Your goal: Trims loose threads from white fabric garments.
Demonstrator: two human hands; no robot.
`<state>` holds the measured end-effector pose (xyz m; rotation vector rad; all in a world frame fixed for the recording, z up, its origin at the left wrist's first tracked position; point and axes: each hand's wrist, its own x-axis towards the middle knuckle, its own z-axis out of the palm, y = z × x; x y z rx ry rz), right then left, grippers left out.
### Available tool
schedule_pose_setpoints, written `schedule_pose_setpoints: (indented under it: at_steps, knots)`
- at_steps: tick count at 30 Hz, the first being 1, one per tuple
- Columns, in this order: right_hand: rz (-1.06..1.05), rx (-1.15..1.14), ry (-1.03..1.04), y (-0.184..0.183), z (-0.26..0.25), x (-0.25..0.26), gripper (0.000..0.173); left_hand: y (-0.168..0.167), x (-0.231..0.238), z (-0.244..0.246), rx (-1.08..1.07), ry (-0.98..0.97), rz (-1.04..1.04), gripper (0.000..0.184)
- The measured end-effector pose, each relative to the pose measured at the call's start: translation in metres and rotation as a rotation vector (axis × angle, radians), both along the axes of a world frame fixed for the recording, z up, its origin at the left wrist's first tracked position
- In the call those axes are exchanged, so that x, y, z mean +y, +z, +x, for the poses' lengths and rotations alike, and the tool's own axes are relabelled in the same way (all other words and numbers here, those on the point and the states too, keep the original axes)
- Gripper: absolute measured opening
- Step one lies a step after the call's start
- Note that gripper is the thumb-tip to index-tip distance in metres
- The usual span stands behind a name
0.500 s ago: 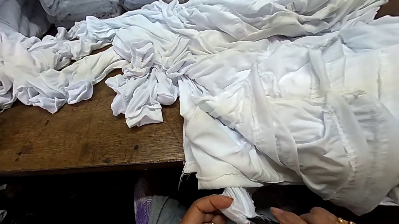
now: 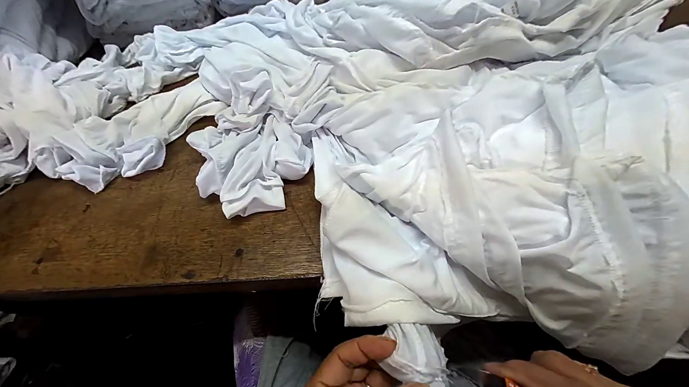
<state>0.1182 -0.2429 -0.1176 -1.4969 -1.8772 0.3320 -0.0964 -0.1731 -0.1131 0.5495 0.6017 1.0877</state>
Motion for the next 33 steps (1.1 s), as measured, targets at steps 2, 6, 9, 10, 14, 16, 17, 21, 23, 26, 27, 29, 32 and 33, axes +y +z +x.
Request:
schedule_pose_setpoints:
  at_steps: [2, 6, 9, 10, 14, 16, 17, 21, 23, 26, 27, 29, 32, 33]
  knots:
    - [0.009, -0.001, 0.003, 0.0, 0.0, 0.004, 0.045, 0.0, 0.0, 0.001, 0.029, 0.006, -0.024, 0.031]
    - [0.065, -0.065, 0.006, 0.001, -0.008, 0.012, 0.042, 0.0, 0.0, 0.0, 0.052, 0.001, -0.031, 0.031]
    - [0.109, -0.127, -0.007, 0.002, -0.013, 0.015, 0.041, 0.001, -0.001, -0.001, 0.07, 0.007, -0.039, 0.031]
    - [0.122, -0.144, -0.013, 0.002, -0.014, 0.016, 0.04, 0.002, -0.001, -0.001, 0.077, 0.009, -0.039, 0.032]
    - [0.169, -0.197, -0.029, 0.0, -0.014, 0.016, 0.036, 0.003, -0.002, 0.0, 0.101, 0.01, -0.029, 0.033]
    - [0.159, -0.2, -0.036, 0.001, -0.012, 0.016, 0.036, 0.004, -0.003, 0.0, 0.089, 0.003, -0.034, 0.031]
    - [0.14, -0.183, -0.035, 0.002, -0.011, 0.016, 0.036, 0.004, -0.003, -0.001, 0.069, -0.002, -0.031, 0.028]
    - [0.135, -0.178, -0.041, 0.008, 0.002, 0.012, 0.039, 0.006, -0.004, -0.003, 0.047, -0.007, -0.006, 0.023]
    - [0.143, -0.218, -0.046, 0.011, 0.005, 0.008, 0.039, 0.009, -0.004, -0.002, 0.053, 0.004, -0.023, 0.023]
    - [0.153, -0.258, -0.054, 0.013, 0.003, 0.003, 0.037, 0.012, -0.004, -0.001, 0.058, -0.002, -0.035, 0.024]
    - [0.155, -0.263, -0.057, 0.012, 0.001, 0.003, 0.037, 0.012, -0.005, 0.0, 0.064, -0.002, -0.033, 0.024]
    - [0.155, -0.271, -0.06, 0.011, -0.001, 0.003, 0.037, 0.01, -0.005, 0.0, 0.089, -0.006, -0.01, 0.025]
    - [0.157, -0.279, -0.066, 0.009, -0.003, 0.003, 0.037, 0.007, -0.005, -0.001, 0.148, -0.009, 0.022, 0.026]
    - [0.155, -0.276, -0.067, 0.008, -0.004, 0.003, 0.037, 0.006, -0.005, -0.002, 0.152, -0.014, 0.027, 0.026]
